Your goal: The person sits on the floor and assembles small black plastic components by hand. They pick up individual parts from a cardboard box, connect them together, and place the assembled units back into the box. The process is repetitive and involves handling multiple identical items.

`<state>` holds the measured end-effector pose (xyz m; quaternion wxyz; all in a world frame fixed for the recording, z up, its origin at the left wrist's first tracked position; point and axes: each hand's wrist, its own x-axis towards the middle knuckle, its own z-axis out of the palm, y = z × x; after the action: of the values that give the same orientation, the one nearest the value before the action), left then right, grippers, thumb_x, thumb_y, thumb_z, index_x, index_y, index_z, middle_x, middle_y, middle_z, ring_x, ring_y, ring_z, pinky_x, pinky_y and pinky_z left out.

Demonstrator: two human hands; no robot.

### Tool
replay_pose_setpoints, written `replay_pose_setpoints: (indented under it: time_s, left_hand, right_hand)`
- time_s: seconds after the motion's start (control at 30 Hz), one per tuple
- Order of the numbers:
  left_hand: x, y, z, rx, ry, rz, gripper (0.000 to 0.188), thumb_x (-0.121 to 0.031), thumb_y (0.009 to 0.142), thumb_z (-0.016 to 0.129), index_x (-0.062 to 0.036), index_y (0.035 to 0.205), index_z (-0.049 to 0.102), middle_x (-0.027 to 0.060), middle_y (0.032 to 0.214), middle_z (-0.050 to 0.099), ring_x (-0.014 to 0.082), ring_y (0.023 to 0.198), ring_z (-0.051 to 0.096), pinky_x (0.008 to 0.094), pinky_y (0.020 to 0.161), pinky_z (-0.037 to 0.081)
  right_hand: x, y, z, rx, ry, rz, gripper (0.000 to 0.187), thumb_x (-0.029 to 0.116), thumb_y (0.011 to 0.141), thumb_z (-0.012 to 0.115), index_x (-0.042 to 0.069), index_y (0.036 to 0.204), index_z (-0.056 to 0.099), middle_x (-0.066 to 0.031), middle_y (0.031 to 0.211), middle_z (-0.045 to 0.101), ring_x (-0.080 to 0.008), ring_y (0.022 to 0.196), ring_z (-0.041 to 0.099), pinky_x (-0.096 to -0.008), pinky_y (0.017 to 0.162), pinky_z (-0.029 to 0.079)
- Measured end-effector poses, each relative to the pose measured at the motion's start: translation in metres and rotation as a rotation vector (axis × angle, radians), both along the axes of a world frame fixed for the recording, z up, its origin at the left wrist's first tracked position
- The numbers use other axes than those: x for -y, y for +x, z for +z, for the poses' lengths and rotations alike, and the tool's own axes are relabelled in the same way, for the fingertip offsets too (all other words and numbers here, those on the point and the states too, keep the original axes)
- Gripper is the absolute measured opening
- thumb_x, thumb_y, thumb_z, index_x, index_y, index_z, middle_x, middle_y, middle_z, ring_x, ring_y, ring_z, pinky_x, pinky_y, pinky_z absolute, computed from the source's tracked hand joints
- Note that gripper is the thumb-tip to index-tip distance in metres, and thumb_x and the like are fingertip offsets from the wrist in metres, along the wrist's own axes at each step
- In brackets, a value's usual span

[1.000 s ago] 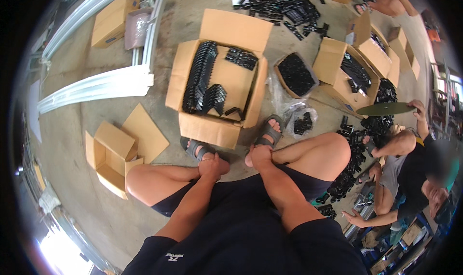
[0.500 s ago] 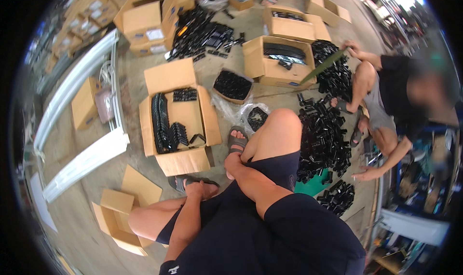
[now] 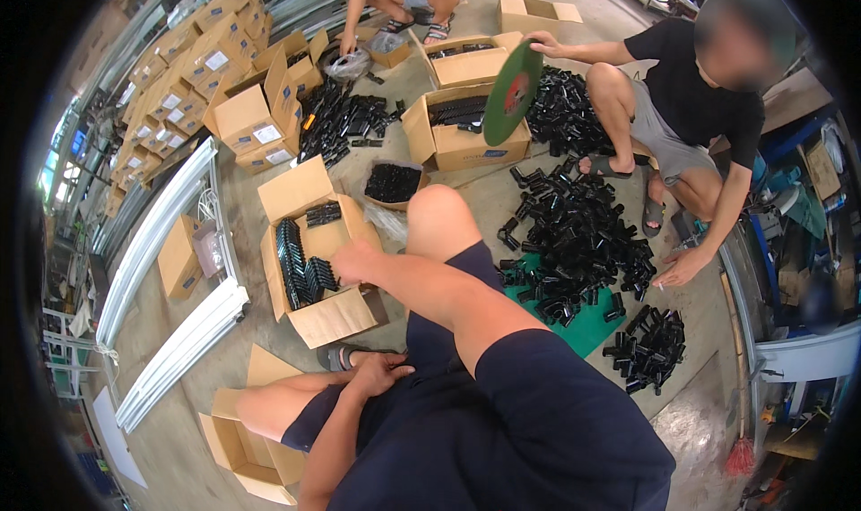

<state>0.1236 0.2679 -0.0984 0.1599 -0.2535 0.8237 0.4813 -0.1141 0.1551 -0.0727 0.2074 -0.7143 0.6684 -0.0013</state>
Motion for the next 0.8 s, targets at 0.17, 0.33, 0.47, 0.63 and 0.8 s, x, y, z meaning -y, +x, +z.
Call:
replay_pose_setpoints:
  time_s: [0.17, 0.33, 0.47, 0.63, 0.8]
  left_hand:
    - [-0.009, -0.002, 0.018, -0.076, -0.014, 0.247, 0.037, -0.035, 0.1, 0.068, 0.0019, 0.1, 0.076, 0.0179, 0.071, 0.067, 0.0206, 0.069, 0.066, 0.0377, 0.071, 0.053]
    - [0.014, 0.006, -0.058, -0.173, -0.173, 0.42, 0.031, -0.028, 0.103, 0.064, -0.0003, 0.097, 0.075, 0.0159, 0.07, 0.066, 0.0173, 0.068, 0.064, 0.0365, 0.068, 0.051]
    - [0.001, -0.009, -0.054, -0.023, -0.178, 0.081, 0.027, -0.029, 0.099, 0.071, -0.0025, 0.1, 0.076, 0.0137, 0.077, 0.07, 0.0185, 0.073, 0.067, 0.0366, 0.071, 0.052]
    - [0.007, -0.009, 0.006, 0.085, 0.149, -0.031, 0.034, -0.027, 0.093, 0.078, -0.0021, 0.115, 0.073, 0.0144, 0.097, 0.077, 0.0218, 0.089, 0.07, 0.0358, 0.082, 0.054]
    - [0.001, 0.013, 0.012, -0.14, 0.026, 0.014, 0.036, -0.02, 0.091, 0.078, -0.0009, 0.121, 0.071, 0.0138, 0.098, 0.076, 0.0208, 0.09, 0.069, 0.0332, 0.083, 0.054]
  right_hand:
    - [0.006, -0.026, 0.067, -0.057, -0.009, 0.023, 0.047, 0.048, 0.086, 0.078, 0.005, 0.106, 0.078, -0.0145, 0.106, 0.077, -0.0318, 0.101, 0.074, -0.0443, 0.085, 0.059]
    - [0.009, -0.033, 0.094, -0.086, 0.006, 0.062, 0.052, 0.05, 0.088, 0.076, 0.003, 0.112, 0.078, -0.0166, 0.114, 0.076, -0.032, 0.107, 0.073, -0.044, 0.089, 0.059]
    - [0.005, -0.039, 0.088, -0.031, -0.017, 0.027, 0.053, 0.049, 0.088, 0.075, 0.002, 0.113, 0.077, -0.0168, 0.116, 0.075, -0.0338, 0.108, 0.072, -0.0442, 0.092, 0.058]
    - [-0.007, -0.035, 0.071, -0.023, 0.029, 0.077, 0.051, 0.048, 0.088, 0.077, 0.002, 0.109, 0.078, -0.0178, 0.114, 0.076, -0.0361, 0.107, 0.072, -0.0456, 0.091, 0.057]
    - [-0.011, -0.013, 0.075, 0.029, 0.048, 0.143, 0.048, 0.046, 0.085, 0.079, 0.003, 0.104, 0.079, -0.0181, 0.109, 0.076, -0.0367, 0.103, 0.072, -0.0464, 0.088, 0.057]
